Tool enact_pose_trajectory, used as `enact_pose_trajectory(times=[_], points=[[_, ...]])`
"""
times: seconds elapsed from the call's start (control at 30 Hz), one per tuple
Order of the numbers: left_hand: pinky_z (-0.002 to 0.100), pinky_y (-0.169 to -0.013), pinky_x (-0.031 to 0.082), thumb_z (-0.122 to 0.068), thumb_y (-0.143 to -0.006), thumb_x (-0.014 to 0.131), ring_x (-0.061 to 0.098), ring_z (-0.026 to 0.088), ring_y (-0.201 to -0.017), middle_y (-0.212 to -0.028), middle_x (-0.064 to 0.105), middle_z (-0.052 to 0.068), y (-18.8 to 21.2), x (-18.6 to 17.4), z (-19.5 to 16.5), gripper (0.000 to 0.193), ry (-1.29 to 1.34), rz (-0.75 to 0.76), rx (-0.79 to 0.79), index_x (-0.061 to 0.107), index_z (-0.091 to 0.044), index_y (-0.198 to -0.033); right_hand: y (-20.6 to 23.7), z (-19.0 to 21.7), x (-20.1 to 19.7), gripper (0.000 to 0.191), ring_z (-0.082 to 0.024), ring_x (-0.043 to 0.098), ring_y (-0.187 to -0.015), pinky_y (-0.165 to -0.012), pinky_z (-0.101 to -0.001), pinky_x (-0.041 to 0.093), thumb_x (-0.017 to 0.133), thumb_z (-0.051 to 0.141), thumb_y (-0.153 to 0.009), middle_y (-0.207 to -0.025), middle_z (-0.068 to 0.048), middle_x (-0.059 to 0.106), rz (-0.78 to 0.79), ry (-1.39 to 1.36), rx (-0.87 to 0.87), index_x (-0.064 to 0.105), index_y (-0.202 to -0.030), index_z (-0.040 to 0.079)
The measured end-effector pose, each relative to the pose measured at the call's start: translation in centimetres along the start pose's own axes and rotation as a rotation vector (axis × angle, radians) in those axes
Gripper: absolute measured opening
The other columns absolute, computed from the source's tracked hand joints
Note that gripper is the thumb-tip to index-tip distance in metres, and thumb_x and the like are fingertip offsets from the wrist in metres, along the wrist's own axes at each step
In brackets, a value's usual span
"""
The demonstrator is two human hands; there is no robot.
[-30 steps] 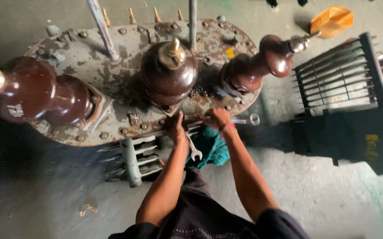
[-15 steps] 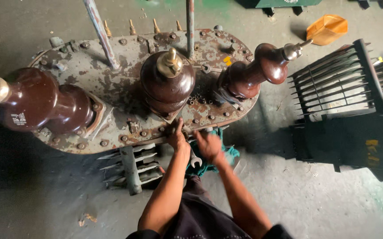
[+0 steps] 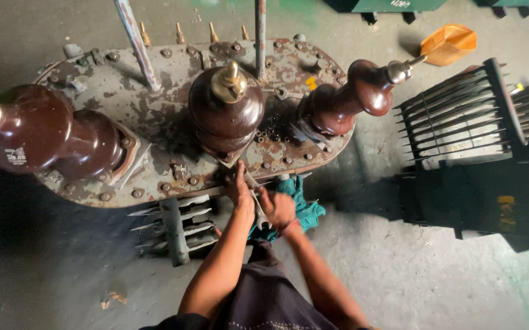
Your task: The person uses a wrench to tighten bolts on a large industrial machine with brown insulators. They repeatedly apply the wrench to different bolts, occasionally using a cloth to wipe the surface. The task involves methodical tightening of multiple fasteners on the equipment.
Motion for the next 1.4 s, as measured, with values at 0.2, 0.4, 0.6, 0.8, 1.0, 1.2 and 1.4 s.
enact_pose_trajectory(times=[0.2,0.4,0.6,0.8,1.0,1.2,1.4], points=[[0.034,-0.092,0.054,-0.024,-0.068,0.099,0.065,0.019,-0.106,-0.124,0.069,0.005,0.2,0.1,-0.3,0.071,-0.027,-0.124,0.063,0.064,0.001,-0.125,-4.6,-1.6,-1.9,0.065,-0.035,0.072,-0.067,-0.061,-0.0462,0.056,0.053,0.067,-0.095,-0.077,-0.017,0.072,0.290,0.225,0.088,0.080,-0.086,0.009],[0.042,-0.078,0.043,-0.038,-0.068,0.091,0.060,0.027,-0.097,-0.121,0.070,0.014,0.4,0.0,-0.4,0.079,0.033,-0.003,-0.005,0.066,0.003,-0.131,1.0,-0.4,1.6,0.058,-0.040,0.068,-0.072,-0.065,-0.0499,0.052,0.044,0.053,-0.109,-0.074,-0.020,0.069,0.044,0.001,0.100,0.079,-0.087,0.012],[0.036,-0.096,0.052,-0.033,-0.065,0.098,0.062,0.020,-0.112,-0.131,0.065,0.008,0.3,-0.1,-0.5,0.084,-0.096,-0.151,0.138,0.060,0.004,-0.130,-4.0,-2.1,-1.5,0.068,-0.034,0.070,-0.062,-0.061,-0.0465,0.054,0.052,0.069,-0.096,-0.068,-0.017,0.071,0.300,0.219,0.055,0.078,-0.077,0.010],[0.036,-0.097,0.052,-0.041,-0.069,0.091,0.063,0.023,-0.115,-0.136,0.066,0.010,0.5,-0.1,-0.7,0.084,-0.050,0.003,0.215,0.062,0.001,-0.135,0.5,-0.3,0.8,0.048,-0.042,0.065,-0.061,-0.055,-0.0540,0.049,0.044,0.050,-0.107,-0.069,-0.022,0.067,-0.027,0.080,-0.043,0.077,-0.094,0.018],[0.037,-0.098,0.051,-0.037,-0.069,0.094,0.063,0.023,-0.115,-0.134,0.067,0.011,0.7,-0.1,-0.8,0.081,-0.167,-0.113,0.202,0.064,0.005,-0.131,-5.3,-2.1,-3.3,0.062,-0.038,0.067,-0.063,-0.059,-0.0501,0.053,0.055,0.067,-0.091,-0.065,-0.018,0.066,0.131,0.216,-0.021,0.079,-0.073,0.012],[0.035,-0.094,0.054,-0.036,-0.072,0.091,0.065,0.022,-0.112,-0.132,0.068,0.013,0.3,-0.1,0.0,0.078,-0.018,-0.076,0.167,0.063,0.003,-0.133,-0.2,-0.6,-0.7,0.065,-0.042,0.066,-0.065,-0.060,-0.0519,0.050,0.043,0.060,-0.102,-0.067,-0.022,0.066,-0.056,-0.002,0.165,0.074,-0.074,0.011],[0.041,-0.078,0.058,-0.032,-0.072,0.092,0.067,0.025,-0.104,-0.128,0.067,0.009,0.6,-0.5,-0.5,0.071,-0.039,-0.057,0.053,0.061,-0.005,-0.129,-6.3,-1.8,-3.7,0.067,-0.037,0.065,-0.058,-0.055,-0.0472,0.050,0.056,0.073,-0.089,-0.060,-0.015,0.065,0.200,0.315,-0.077,0.073,-0.061,0.014]])
Point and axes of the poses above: each hand's wrist, its own y-axis away from the middle knuckle, its own x-axis out of the palm, z = x × y, the point moved 3 cm from there along -y, towards the middle knuckle
